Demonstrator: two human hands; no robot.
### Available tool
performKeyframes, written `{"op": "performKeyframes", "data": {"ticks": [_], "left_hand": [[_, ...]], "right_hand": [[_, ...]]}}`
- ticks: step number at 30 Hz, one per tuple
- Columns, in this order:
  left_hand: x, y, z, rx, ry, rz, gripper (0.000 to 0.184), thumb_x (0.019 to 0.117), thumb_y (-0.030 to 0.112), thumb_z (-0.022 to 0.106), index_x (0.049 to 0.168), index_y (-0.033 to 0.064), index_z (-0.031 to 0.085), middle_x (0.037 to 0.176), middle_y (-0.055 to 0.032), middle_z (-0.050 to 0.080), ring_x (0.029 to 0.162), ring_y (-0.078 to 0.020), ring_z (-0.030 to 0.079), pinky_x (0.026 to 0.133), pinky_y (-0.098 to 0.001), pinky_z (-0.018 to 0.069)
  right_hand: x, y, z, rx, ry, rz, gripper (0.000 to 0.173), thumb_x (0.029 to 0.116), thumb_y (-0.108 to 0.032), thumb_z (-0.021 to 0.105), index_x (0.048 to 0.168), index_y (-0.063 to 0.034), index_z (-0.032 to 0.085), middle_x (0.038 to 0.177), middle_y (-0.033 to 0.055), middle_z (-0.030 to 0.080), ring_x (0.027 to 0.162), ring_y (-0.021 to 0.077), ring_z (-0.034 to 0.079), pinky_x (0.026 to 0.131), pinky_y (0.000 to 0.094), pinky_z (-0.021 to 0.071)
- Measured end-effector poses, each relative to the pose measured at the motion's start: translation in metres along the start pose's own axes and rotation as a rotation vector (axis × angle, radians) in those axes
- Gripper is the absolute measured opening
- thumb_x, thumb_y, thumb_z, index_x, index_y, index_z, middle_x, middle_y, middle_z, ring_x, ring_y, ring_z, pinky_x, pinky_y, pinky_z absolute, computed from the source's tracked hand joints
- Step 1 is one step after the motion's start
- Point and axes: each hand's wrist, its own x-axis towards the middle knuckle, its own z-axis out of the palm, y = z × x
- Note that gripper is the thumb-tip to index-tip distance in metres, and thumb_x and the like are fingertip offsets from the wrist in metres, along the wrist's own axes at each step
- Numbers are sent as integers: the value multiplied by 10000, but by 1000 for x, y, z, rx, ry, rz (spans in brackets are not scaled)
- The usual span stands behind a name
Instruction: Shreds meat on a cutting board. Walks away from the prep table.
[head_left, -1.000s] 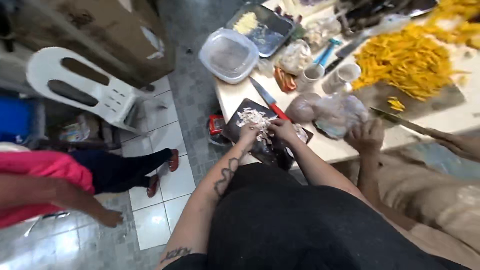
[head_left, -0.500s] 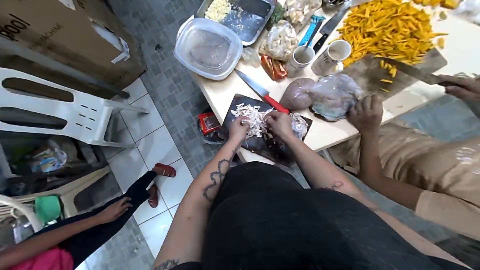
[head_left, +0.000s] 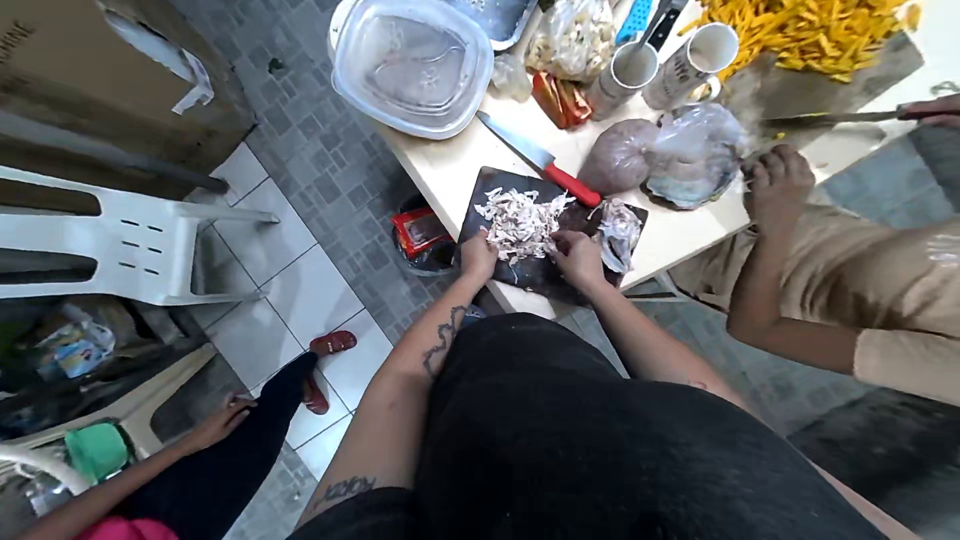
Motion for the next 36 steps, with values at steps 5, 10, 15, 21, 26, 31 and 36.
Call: {"op": "performKeyframes", "data": {"ticks": [5,10,15,21,26,31,36], "left_hand": [[10,-13,5,139,-42,16,367,1025,104,577,1321,-113,561,1308,-323,603,1268,-434,583,1080,-561,452],[17,-15,13,336,-88,46,331,1061,70,473,1343,-95,527,1299,-321,602,1230,-466,603,1019,-589,499],[19,-16,9,444,-95,97,337,1061,60,478,1374,-46,542,1365,-284,578,1308,-446,549,1044,-584,482],[20,-17,17,325,-80,244,370,1083,220,522,1336,-38,602,1355,-297,569,1323,-443,529,1085,-560,455],[7,-5,12,358,-76,311,437,1007,177,654,1383,-25,560,1418,-284,526,1348,-451,493,1085,-578,434],[10,-31,10,302,-90,403,394,1013,-65,498,1405,-43,535,1461,-310,472,1342,-471,501,1092,-550,460],[9,-31,5,298,-105,334,360,1027,-7,526,1381,-72,531,1491,-302,445,1339,-435,520,1114,-507,455]], "right_hand": [[-10,6,16,-87,-1,41,327,1006,-38,606,1324,22,653,1344,298,621,1251,485,597,1071,638,441],[-21,-5,24,-105,-13,109,272,1015,-43,568,1253,10,688,1227,294,677,1157,502,639,1001,665,473],[-22,-7,19,-10,51,87,271,1041,-47,505,1189,-2,728,1136,267,722,1110,462,676,996,643,475],[-24,-5,9,71,118,194,299,1050,-36,474,1232,-25,710,1132,255,720,1066,435,690,974,620,492],[-27,-10,7,80,149,158,365,1032,-189,634,1350,-11,647,1210,279,694,1146,459,661,1028,629,468],[-24,-29,31,-111,1,-182,245,1014,-50,599,1215,0,731,1286,274,650,1214,444,625,1049,583,488],[-8,-50,54,-391,-166,-245,353,1051,-7,462,1378,43,584,1383,273,579,1294,453,571,1010,603,507]]}}
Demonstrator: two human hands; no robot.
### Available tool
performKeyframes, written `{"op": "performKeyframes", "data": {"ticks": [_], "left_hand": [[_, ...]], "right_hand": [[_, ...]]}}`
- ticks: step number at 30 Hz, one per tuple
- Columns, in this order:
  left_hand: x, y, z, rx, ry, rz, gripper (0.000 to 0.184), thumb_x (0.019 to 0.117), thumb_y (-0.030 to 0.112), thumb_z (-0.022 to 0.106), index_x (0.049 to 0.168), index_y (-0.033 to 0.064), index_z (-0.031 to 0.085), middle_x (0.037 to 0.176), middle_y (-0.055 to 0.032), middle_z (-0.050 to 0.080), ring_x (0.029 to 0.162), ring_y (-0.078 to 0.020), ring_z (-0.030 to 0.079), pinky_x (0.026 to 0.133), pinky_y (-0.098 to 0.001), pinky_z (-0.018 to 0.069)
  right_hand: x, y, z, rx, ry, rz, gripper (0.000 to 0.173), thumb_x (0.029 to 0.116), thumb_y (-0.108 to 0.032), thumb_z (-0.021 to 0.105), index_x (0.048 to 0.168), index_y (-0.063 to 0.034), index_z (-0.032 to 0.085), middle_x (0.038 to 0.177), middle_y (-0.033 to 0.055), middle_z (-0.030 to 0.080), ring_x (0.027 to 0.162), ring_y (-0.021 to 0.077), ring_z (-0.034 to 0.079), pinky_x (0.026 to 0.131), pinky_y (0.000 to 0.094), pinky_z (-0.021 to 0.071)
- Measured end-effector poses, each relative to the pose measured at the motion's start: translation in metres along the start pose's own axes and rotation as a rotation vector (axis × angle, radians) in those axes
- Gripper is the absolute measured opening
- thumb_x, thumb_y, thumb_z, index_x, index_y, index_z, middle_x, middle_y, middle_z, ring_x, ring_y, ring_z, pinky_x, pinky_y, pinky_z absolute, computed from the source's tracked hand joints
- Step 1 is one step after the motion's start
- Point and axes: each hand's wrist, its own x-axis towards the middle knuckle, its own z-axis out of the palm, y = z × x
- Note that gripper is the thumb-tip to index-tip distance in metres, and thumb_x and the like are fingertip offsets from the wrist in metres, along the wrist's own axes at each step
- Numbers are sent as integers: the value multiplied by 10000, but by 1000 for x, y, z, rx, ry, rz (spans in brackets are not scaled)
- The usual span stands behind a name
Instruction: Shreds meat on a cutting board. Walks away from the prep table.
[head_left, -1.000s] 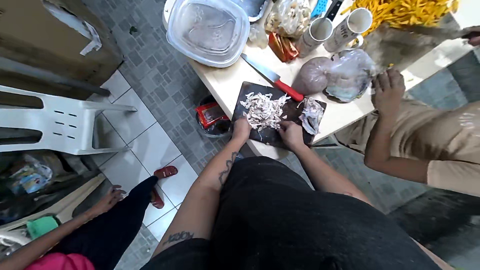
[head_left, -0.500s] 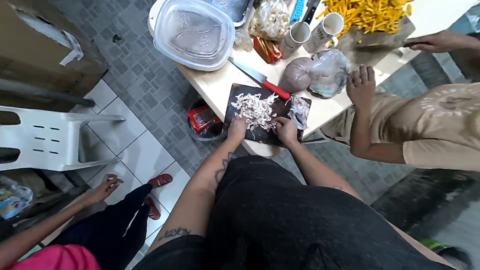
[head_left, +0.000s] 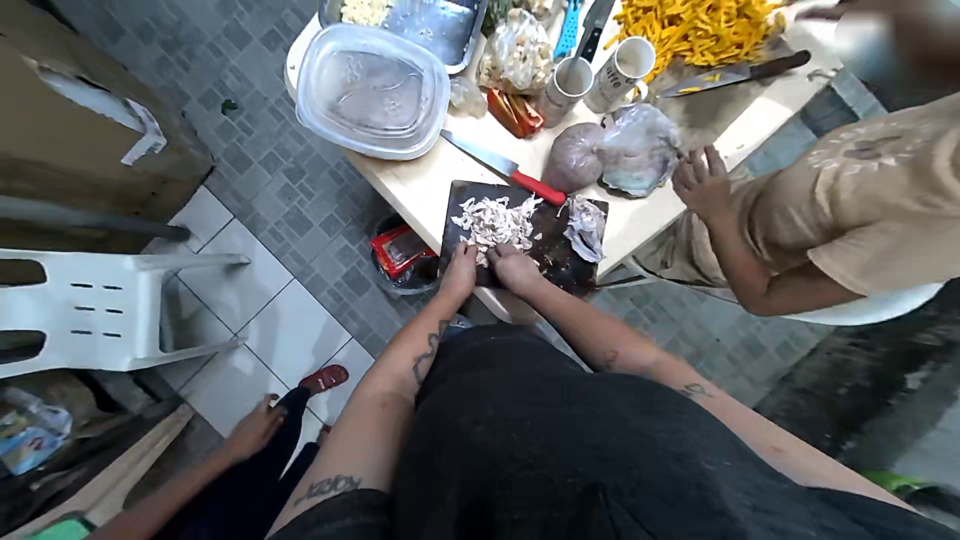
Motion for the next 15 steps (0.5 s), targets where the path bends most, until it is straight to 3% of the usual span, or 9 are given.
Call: {"op": "performKeyframes", "data": {"ticks": [3,7,10,12,15], "left_hand": [[-1,-2,1,1,-11,23,380,1022,26,563,1381,-90,522,1483,-318,444,1325,-442,528,1107,-510,458],[1,-5,5,-8,-7,99,373,1024,67,585,1376,-49,550,1463,-281,502,1281,-414,579,1077,-512,485],[-1,2,5,32,26,96,378,1005,111,626,1361,-13,588,1543,-246,428,1371,-420,487,1119,-527,439],[-3,12,1,-27,24,121,422,1020,138,626,1401,-30,556,1480,-263,501,1346,-411,522,1126,-519,432],[-2,28,-1,-246,-20,162,385,1055,96,560,1406,-59,543,1316,-268,636,1200,-360,648,1068,-483,494]], "right_hand": [[0,3,2,-10,15,-12,302,1031,27,485,1296,82,620,1359,278,588,1277,454,580,992,593,519],[-8,13,3,47,29,76,301,990,30,577,1282,69,641,1362,283,577,1249,468,584,1006,600,509],[-14,15,-8,210,77,228,288,1020,-88,601,1277,30,651,1346,281,587,1195,458,624,982,607,523],[-21,17,-15,404,203,259,268,1019,-108,609,1231,48,662,1276,287,632,1136,457,650,983,608,516],[-33,12,-25,591,322,271,258,1009,-123,646,1187,62,663,1100,296,690,1021,463,680,924,632,514]]}}
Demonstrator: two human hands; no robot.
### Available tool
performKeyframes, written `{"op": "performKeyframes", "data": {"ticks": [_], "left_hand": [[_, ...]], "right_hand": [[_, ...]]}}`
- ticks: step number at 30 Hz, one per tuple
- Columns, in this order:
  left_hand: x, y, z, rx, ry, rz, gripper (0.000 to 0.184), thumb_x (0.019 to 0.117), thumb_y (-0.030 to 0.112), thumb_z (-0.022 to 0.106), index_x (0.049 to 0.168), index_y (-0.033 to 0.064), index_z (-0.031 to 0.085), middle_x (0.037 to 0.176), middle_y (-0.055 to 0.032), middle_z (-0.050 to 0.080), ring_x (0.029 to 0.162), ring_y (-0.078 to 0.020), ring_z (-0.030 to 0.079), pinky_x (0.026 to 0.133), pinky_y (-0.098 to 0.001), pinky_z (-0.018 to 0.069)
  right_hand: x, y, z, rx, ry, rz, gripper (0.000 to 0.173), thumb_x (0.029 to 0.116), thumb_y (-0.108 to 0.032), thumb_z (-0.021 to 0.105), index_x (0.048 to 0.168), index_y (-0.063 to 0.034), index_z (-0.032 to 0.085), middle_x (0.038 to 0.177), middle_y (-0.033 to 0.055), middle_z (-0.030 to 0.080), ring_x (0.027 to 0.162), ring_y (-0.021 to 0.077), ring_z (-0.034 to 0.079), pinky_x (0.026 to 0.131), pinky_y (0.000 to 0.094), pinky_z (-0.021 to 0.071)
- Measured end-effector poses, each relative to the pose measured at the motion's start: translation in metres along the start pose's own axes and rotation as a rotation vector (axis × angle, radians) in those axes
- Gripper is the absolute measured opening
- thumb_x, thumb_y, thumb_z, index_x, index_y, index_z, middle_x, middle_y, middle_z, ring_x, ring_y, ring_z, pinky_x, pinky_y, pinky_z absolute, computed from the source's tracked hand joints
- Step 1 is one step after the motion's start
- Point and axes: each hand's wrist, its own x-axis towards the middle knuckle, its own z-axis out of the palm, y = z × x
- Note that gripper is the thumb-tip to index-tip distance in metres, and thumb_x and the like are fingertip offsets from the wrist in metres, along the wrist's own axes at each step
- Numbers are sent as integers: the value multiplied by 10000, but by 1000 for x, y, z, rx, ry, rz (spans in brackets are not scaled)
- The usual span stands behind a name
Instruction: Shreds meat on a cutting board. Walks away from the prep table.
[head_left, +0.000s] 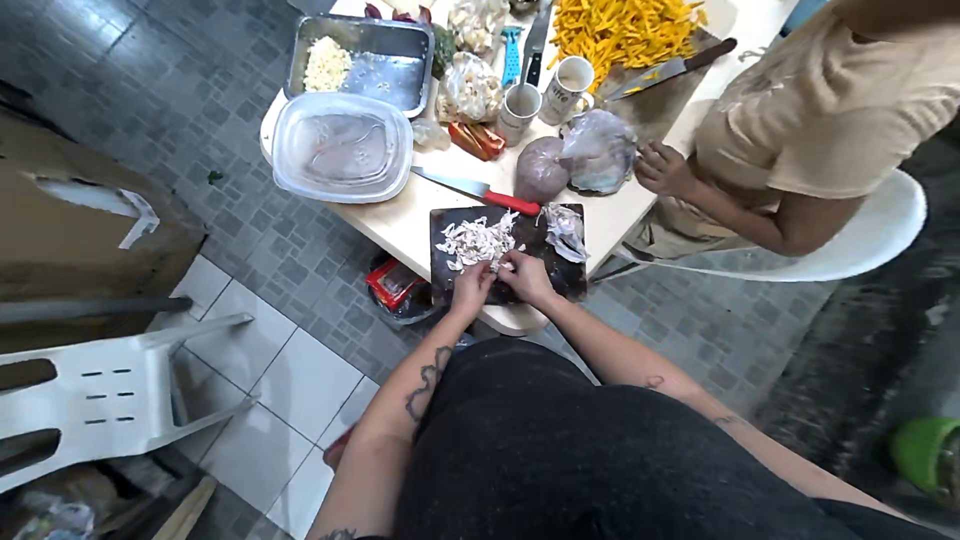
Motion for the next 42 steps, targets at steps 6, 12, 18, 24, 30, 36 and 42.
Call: {"op": "performKeyframes", "data": {"ticks": [6,12,18,24,30,36,42], "left_hand": [[6,13,-6,-125,63,-24,241,1031,18,553,1225,-81,656,1176,-257,684,1051,-321,685,976,-454,534],[13,21,-17,8,35,-77,358,1047,53,519,1390,-32,572,1264,-253,658,1043,-332,698,935,-483,563],[26,30,-27,187,-38,-80,382,1029,17,524,1405,-38,562,1381,-252,599,1243,-357,619,1077,-481,486],[38,43,-33,251,-14,-74,379,1041,80,530,1397,-47,556,1372,-267,592,1228,-374,618,1062,-507,487],[55,53,-22,73,-54,-32,345,1064,189,570,1316,-44,605,1210,-238,680,1053,-327,687,951,-496,541],[62,49,-16,-44,-44,-124,292,1017,152,646,1256,-14,630,1076,-185,689,886,-240,661,827,-436,552],[64,48,-21,377,-70,-98,333,1031,98,564,1338,-21,616,1276,-239,667,1196,-383,642,1054,-559,479]], "right_hand": [[6,-7,-3,42,30,49,256,1003,-135,662,1175,54,655,1044,304,693,1000,478,684,895,635,520],[45,6,-22,7,63,131,287,1045,-81,505,1236,32,687,1197,298,686,1163,479,645,1018,643,475],[100,20,-13,-257,-28,9,359,1000,-3,562,1349,71,606,1404,314,551,1287,484,562,1067,619,466],[79,16,-17,-100,-48,96,304,1011,-94,581,1256,61,674,1289,324,630,1247,493,591,1051,648,462],[35,-7,-21,119,83,78,276,1003,-69,583,1236,21,701,1238,281,680,1178,465,644,1029,631,476],[31,-1,-20,189,199,29,242,1005,-4,552,1183,37,711,1200,257,702,1156,432,665,1029,585,491],[38,4,-19,74,59,61,634,939,119,541,1541,-66,468,1504,224,535,1368,439,529,1134,598,413]]}}
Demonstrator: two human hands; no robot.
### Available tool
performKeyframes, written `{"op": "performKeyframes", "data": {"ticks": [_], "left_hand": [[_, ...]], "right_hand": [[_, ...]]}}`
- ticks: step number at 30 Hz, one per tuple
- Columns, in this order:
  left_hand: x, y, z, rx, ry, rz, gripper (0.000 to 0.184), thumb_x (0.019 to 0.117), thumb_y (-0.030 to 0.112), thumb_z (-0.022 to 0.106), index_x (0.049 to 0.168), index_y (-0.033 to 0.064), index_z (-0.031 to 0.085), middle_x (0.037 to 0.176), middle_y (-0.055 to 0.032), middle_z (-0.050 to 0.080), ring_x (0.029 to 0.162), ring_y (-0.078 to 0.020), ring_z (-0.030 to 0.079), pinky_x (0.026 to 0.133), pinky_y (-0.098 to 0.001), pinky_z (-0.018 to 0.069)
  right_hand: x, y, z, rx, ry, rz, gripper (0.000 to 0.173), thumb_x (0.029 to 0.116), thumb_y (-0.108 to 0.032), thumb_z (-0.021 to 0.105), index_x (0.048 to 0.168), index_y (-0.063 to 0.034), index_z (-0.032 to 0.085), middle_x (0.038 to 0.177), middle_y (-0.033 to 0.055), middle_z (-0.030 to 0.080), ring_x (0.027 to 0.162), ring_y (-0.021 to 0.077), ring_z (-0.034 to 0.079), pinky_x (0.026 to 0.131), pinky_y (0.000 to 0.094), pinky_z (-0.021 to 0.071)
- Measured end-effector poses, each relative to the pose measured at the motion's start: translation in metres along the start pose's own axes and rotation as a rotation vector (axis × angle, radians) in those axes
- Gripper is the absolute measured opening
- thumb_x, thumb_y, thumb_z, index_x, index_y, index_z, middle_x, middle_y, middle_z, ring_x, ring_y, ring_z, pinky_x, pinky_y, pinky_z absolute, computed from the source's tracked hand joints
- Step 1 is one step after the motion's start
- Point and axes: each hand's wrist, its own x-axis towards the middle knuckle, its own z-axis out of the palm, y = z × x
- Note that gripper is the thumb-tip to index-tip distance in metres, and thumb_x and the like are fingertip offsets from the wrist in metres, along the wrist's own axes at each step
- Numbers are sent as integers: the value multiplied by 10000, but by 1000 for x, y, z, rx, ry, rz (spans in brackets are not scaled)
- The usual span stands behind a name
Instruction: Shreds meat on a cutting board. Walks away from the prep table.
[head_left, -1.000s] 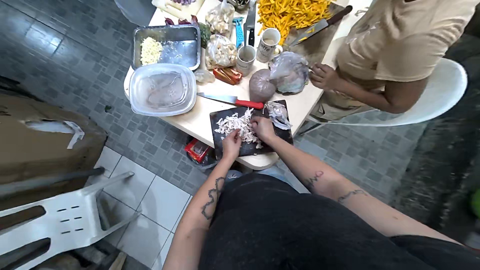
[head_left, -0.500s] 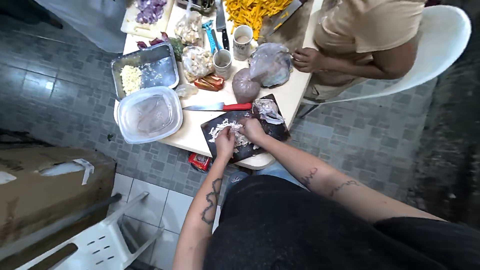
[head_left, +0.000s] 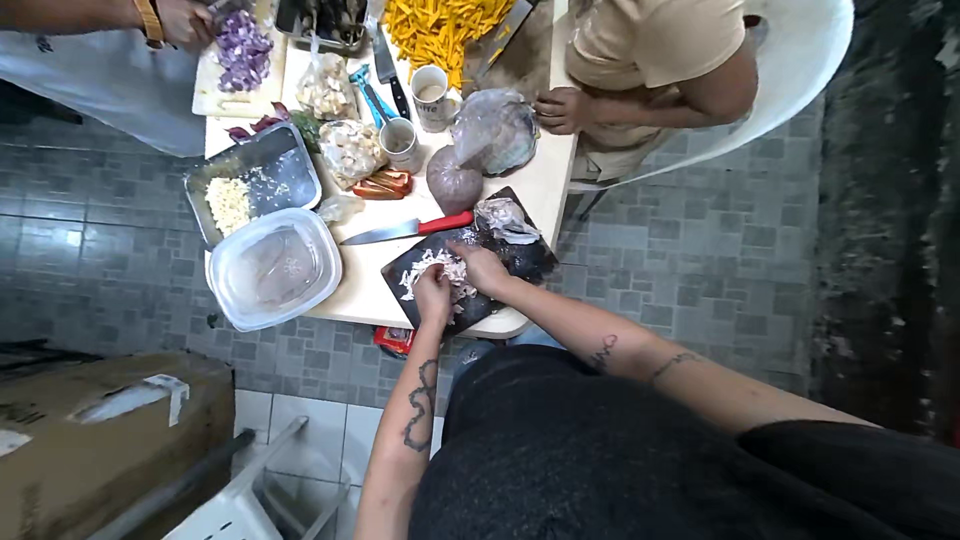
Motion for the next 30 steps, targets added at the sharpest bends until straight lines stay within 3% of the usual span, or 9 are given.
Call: {"op": "performKeyframes", "data": {"ticks": [4,7,9,12,16,20,24,26,30], "left_hand": [[-4,2,-3,168,16,38,350,1035,126,556,1362,30,633,1349,-226,633,1327,-419,537,1117,-582,410],[-5,5,1,235,40,67,332,1039,96,523,1341,25,643,1383,-219,609,1308,-398,558,1111,-558,428],[-6,7,2,247,34,67,325,1039,55,511,1337,6,631,1383,-237,597,1258,-412,594,1067,-569,470],[-6,7,-1,239,50,35,266,1017,60,575,1254,-21,664,1309,-248,619,1209,-410,617,1036,-556,499],[-9,10,-4,295,124,21,242,1019,124,590,1161,4,745,1223,-220,695,1238,-401,607,1082,-549,444],[-9,30,3,273,168,52,232,992,59,587,1147,-30,735,1322,-234,639,1298,-422,548,1102,-549,425],[4,63,24,70,69,45,333,1006,55,566,1309,-72,625,1390,-268,587,1317,-398,555,1120,-521,433],[18,73,38,-158,35,-36,504,1012,87,601,1467,-72,455,1441,-286,537,1306,-394,566,1099,-520,461],[29,84,57,-534,5,-132,751,978,202,710,1579,46,288,1479,-253,499,1285,-366,564,1051,-518,488]], "right_hand": [[-7,4,0,-62,-89,-12,548,942,117,558,1472,-19,542,1486,234,545,1397,444,485,1168,574,380],[-14,-1,-10,-156,-164,102,567,1063,-76,465,1609,-96,314,1233,299,661,1133,503,656,941,648,516],[-15,9,-8,-223,-186,66,365,1098,-182,457,1405,-6,545,1187,294,675,1122,491,661,915,646,523],[-9,31,-13,-160,-118,-3,268,1024,-49,546,1225,-24,722,1345,215,638,1294,407,579,1063,582,479],[11,67,-48,-28,121,136,344,1037,-173,577,1331,-13,654,1352,260,612,1278,438,584,1060,601,475],[39,96,-77,110,176,322,614,971,-233,710,1467,45,479,1409,334,518,1312,498,520,1086,610,444],[52,100,-92,255,13,355,547,967,-179,721,1437,21,526,1338,331,598,1271,496,571,1073,644,436],[49,105,-94,385,-19,326,527,944,-116,743,1412,25,549,1318,314,614,1253,476,581,1068,641,439],[24,117,-92,724,-60,158,520,945,20,681,1426,45,487,1281,257,643,1123,326,664,992,502,537]]}}
